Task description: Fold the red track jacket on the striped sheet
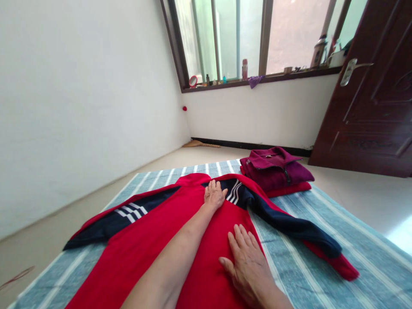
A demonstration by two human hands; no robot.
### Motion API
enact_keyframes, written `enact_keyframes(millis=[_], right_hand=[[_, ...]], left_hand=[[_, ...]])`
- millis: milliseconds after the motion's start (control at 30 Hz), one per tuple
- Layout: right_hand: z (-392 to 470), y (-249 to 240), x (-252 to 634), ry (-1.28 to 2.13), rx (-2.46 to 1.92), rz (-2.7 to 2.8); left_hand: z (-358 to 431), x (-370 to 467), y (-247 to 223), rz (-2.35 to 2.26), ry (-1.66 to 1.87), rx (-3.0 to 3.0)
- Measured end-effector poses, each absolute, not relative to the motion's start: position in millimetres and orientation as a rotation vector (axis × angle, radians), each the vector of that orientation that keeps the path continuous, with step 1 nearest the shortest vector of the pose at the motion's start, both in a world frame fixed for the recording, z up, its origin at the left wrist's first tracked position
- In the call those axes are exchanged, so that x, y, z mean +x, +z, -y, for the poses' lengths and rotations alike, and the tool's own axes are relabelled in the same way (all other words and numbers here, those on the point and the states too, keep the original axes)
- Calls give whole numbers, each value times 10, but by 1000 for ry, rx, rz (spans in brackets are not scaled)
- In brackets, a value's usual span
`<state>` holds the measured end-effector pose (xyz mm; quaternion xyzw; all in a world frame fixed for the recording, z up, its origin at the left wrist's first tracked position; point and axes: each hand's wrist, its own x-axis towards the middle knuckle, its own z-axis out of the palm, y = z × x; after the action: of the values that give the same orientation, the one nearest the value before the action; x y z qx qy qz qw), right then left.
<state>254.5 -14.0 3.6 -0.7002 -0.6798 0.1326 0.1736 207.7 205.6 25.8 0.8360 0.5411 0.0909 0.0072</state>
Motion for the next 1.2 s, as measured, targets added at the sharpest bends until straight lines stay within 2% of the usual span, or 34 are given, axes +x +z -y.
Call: enact_keyframes(millis=[500, 700, 1200], right_hand=[[156, 22, 2534, 362, -1980, 1928], [138, 5, 2547, 378, -1993, 1948], [173, 91, 2542, 418, -2000, 1944]], left_hand=[[-2081, 2133, 188, -1568, 220, 2715], [-2139, 2177, 220, -1419, 120, 2716], [-2230, 2198, 234, -1381, -113, 2633]])
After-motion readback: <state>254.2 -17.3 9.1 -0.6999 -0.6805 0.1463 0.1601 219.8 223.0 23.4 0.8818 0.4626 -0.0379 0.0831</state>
